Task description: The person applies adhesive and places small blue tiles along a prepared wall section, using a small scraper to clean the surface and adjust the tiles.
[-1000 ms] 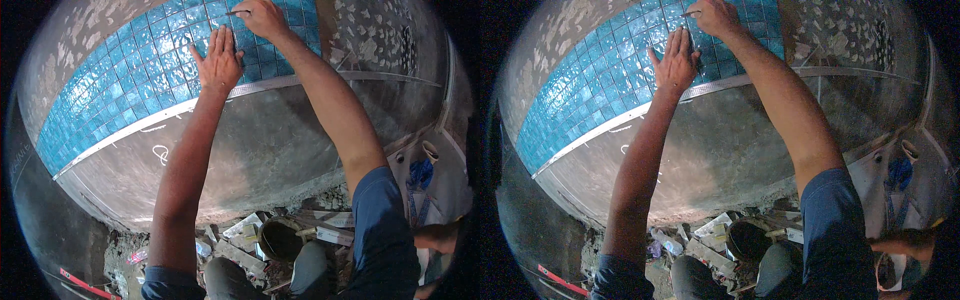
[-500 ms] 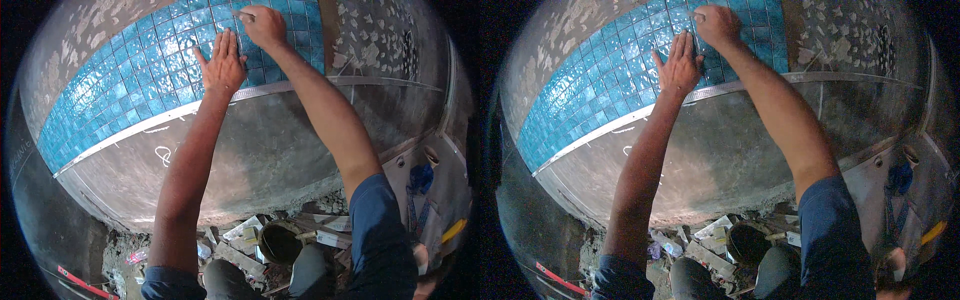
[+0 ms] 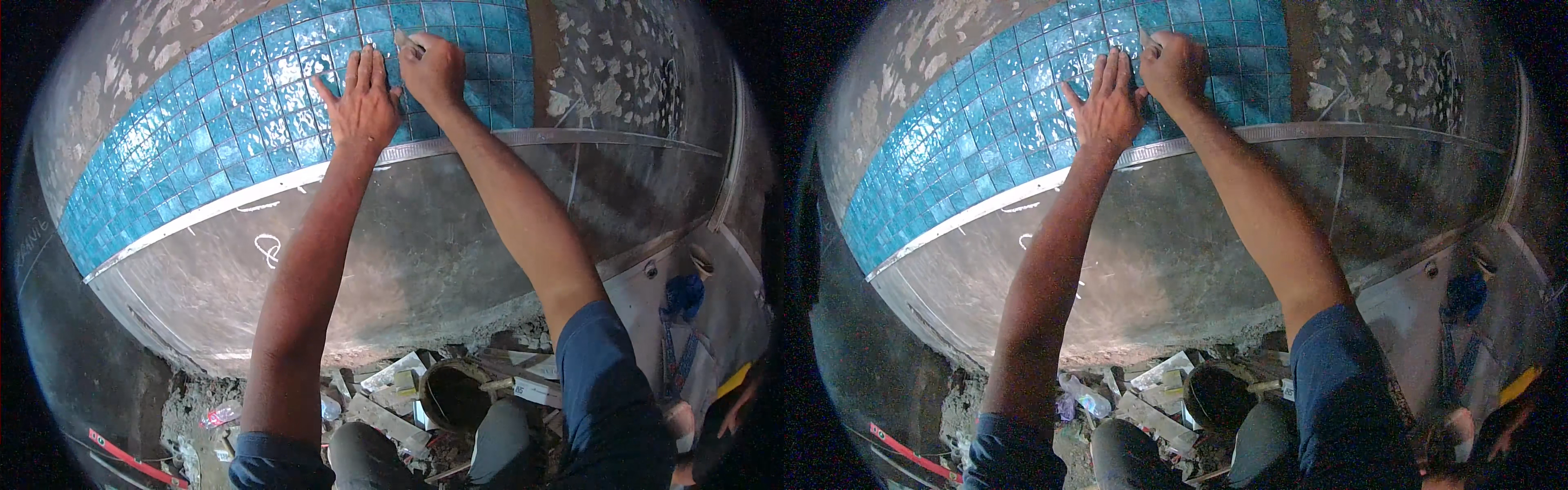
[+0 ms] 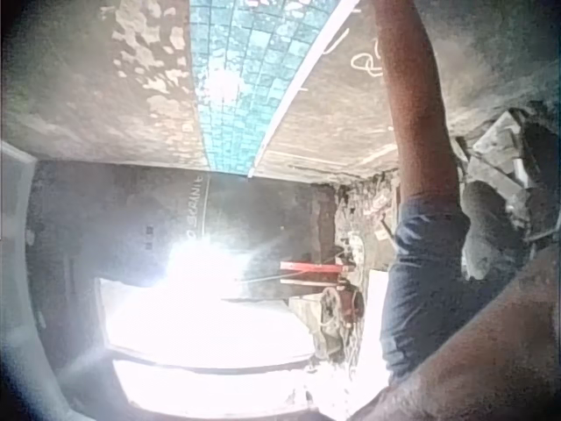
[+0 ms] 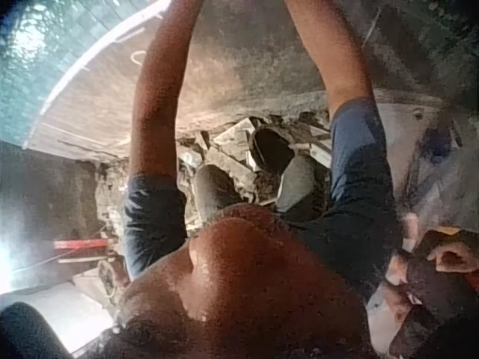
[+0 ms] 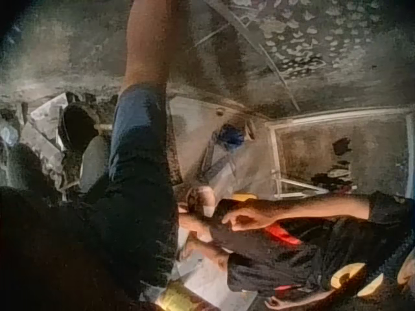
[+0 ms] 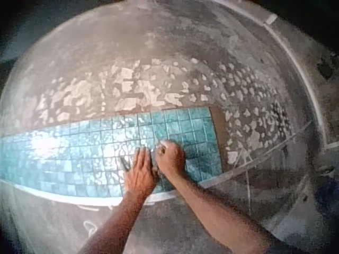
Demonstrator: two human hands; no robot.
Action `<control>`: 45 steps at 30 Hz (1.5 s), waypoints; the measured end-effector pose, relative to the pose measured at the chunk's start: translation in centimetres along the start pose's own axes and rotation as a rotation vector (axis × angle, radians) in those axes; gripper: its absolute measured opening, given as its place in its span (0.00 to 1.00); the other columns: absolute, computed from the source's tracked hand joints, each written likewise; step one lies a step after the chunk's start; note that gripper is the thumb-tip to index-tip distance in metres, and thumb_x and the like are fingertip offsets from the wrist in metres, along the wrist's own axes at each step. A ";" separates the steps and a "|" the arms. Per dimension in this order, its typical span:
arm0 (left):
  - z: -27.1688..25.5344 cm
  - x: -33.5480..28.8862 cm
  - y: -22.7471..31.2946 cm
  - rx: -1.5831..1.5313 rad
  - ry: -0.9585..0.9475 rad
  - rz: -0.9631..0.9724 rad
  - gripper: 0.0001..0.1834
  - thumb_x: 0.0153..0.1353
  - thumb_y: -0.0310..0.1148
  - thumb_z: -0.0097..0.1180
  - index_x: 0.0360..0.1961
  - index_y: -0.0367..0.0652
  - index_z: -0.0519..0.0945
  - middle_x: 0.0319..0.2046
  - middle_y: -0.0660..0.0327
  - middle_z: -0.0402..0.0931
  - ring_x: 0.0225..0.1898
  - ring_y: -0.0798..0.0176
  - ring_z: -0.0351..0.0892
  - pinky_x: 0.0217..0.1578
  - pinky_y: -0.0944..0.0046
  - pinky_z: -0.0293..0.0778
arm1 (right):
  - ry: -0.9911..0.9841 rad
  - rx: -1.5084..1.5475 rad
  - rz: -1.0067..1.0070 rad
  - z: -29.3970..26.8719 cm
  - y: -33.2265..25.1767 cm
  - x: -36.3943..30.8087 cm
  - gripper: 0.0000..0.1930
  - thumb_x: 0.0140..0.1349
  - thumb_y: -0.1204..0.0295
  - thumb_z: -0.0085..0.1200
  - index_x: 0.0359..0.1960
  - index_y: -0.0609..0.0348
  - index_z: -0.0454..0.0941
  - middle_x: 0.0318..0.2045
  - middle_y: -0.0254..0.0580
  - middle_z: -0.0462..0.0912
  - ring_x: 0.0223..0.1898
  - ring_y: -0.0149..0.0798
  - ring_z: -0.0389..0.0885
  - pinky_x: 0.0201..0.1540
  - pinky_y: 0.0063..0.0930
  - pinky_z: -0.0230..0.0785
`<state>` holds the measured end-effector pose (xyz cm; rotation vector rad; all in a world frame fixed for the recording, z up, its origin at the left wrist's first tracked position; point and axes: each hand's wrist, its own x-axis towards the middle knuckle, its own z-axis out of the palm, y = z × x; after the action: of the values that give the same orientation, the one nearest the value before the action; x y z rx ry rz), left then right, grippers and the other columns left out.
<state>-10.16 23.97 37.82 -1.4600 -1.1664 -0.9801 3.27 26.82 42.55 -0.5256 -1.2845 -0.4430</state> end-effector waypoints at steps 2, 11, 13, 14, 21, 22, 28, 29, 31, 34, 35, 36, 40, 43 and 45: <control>0.0 -0.1 -0.2 -0.005 -0.006 0.003 0.35 0.73 0.49 0.50 0.77 0.51 0.60 0.79 0.66 0.53 0.80 0.61 0.50 0.69 0.15 0.38 | 0.018 -0.020 -0.015 0.2 0.1 -0.4 0.09 0.59 0.68 0.58 0.28 0.61 0.82 0.26 0.57 0.83 0.30 0.61 0.84 0.33 0.50 0.74; 0.2 0.0 -0.4 -0.013 0.005 0.014 0.35 0.72 0.47 0.52 0.77 0.51 0.61 0.79 0.66 0.54 0.80 0.62 0.51 0.67 0.13 0.38 | 0.023 -0.023 -0.009 0.4 -0.1 -0.8 0.08 0.58 0.70 0.58 0.26 0.63 0.81 0.27 0.59 0.82 0.32 0.64 0.83 0.34 0.53 0.73; 0.2 -0.1 -0.6 0.005 0.004 0.014 0.35 0.72 0.47 0.52 0.77 0.51 0.61 0.79 0.66 0.54 0.80 0.62 0.51 0.67 0.13 0.39 | 0.010 -0.024 0.007 0.4 -0.6 -1.1 0.07 0.57 0.71 0.58 0.26 0.62 0.82 0.28 0.59 0.83 0.34 0.64 0.84 0.36 0.55 0.76; 0.2 -0.1 -0.6 0.002 0.005 0.013 0.35 0.72 0.47 0.52 0.77 0.51 0.61 0.79 0.66 0.54 0.80 0.62 0.51 0.67 0.13 0.39 | -0.003 -0.017 0.011 0.4 -0.7 -1.1 0.07 0.57 0.72 0.58 0.27 0.62 0.82 0.29 0.59 0.83 0.34 0.64 0.84 0.36 0.55 0.76; -0.1 0.0 -0.6 -0.014 0.015 0.018 0.35 0.71 0.47 0.53 0.76 0.52 0.62 0.78 0.66 0.56 0.79 0.61 0.53 0.68 0.12 0.38 | 0.025 0.022 -0.054 0.4 -0.2 -1.2 0.06 0.58 0.72 0.57 0.29 0.62 0.83 0.31 0.58 0.84 0.34 0.63 0.84 0.37 0.53 0.76; -0.1 0.0 -0.6 -0.017 0.016 0.018 0.35 0.71 0.47 0.53 0.76 0.52 0.62 0.78 0.66 0.57 0.79 0.61 0.53 0.68 0.12 0.39 | 0.029 0.018 -0.067 0.5 0.0 -1.1 0.06 0.58 0.72 0.56 0.29 0.62 0.83 0.32 0.57 0.84 0.35 0.63 0.84 0.37 0.53 0.76; 0.1 0.1 -0.7 0.002 0.007 0.014 0.35 0.72 0.48 0.53 0.76 0.54 0.62 0.79 0.67 0.56 0.79 0.62 0.52 0.68 0.12 0.38 | 0.028 0.005 -0.093 0.6 0.4 -1.4 0.07 0.59 0.70 0.59 0.31 0.62 0.84 0.33 0.56 0.85 0.36 0.62 0.84 0.38 0.52 0.77; 0.1 0.1 -0.7 0.004 -0.001 0.014 0.35 0.72 0.48 0.53 0.76 0.54 0.62 0.79 0.67 0.55 0.79 0.62 0.52 0.68 0.12 0.38 | 0.028 0.000 -0.101 0.4 0.6 -1.3 0.07 0.59 0.70 0.59 0.31 0.61 0.84 0.34 0.55 0.85 0.36 0.61 0.85 0.38 0.52 0.77; 0.0 0.1 -0.9 0.015 -0.018 0.017 0.35 0.72 0.49 0.53 0.77 0.54 0.62 0.79 0.67 0.55 0.79 0.62 0.52 0.68 0.12 0.38 | 0.030 -0.005 -0.114 -0.1 0.5 -0.7 0.07 0.59 0.70 0.59 0.33 0.59 0.85 0.35 0.54 0.85 0.37 0.61 0.85 0.39 0.52 0.77; -0.1 0.0 -1.0 0.042 -0.019 0.022 0.35 0.72 0.49 0.53 0.77 0.54 0.61 0.79 0.68 0.54 0.80 0.63 0.51 0.67 0.12 0.39 | 0.027 -0.026 -0.175 -0.5 0.7 1.1 0.07 0.60 0.70 0.59 0.37 0.55 0.86 0.35 0.50 0.86 0.38 0.60 0.85 0.41 0.52 0.78; -0.1 0.0 -1.0 0.043 -0.017 0.019 0.35 0.72 0.49 0.53 0.77 0.54 0.61 0.79 0.68 0.54 0.80 0.63 0.51 0.67 0.11 0.39 | 0.011 -0.032 -0.207 -0.6 0.8 1.7 0.08 0.60 0.70 0.59 0.38 0.53 0.87 0.35 0.49 0.86 0.39 0.59 0.85 0.41 0.52 0.78; -0.1 0.1 -0.8 0.040 -0.016 0.016 0.35 0.72 0.49 0.53 0.77 0.54 0.61 0.79 0.68 0.54 0.80 0.63 0.51 0.67 0.11 0.39 | -0.006 -0.041 -0.240 -0.7 1.2 2.4 0.08 0.60 0.70 0.59 0.39 0.51 0.87 0.36 0.48 0.86 0.39 0.58 0.85 0.42 0.52 0.79; -0.1 0.0 -0.6 0.044 -0.021 0.012 0.36 0.72 0.49 0.53 0.77 0.54 0.60 0.79 0.68 0.54 0.80 0.63 0.51 0.67 0.11 0.39 | -0.094 -0.110 -0.319 -1.1 1.9 3.7 0.10 0.60 0.68 0.59 0.42 0.47 0.88 0.38 0.46 0.87 0.42 0.57 0.85 0.45 0.53 0.79; -0.1 -0.1 -0.9 0.034 -0.006 0.019 0.36 0.72 0.49 0.53 0.77 0.54 0.60 0.79 0.68 0.54 0.79 0.62 0.51 0.66 0.10 0.39 | -0.164 -0.152 -0.272 -1.1 1.9 4.1 0.08 0.63 0.67 0.61 0.41 0.48 0.89 0.43 0.41 0.89 0.44 0.53 0.87 0.47 0.46 0.80; -0.1 0.0 -0.9 0.020 -0.001 0.018 0.36 0.72 0.49 0.53 0.77 0.54 0.60 0.79 0.68 0.54 0.79 0.62 0.52 0.66 0.10 0.39 | -0.153 -0.130 -0.327 -0.9 2.1 4.4 0.08 0.64 0.66 0.61 0.41 0.47 0.90 0.44 0.39 0.89 0.46 0.51 0.87 0.49 0.45 0.79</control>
<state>-11.01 23.94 37.97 -1.4525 -1.1591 -0.9530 6.19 27.92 46.40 -0.4650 -1.5032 -0.7751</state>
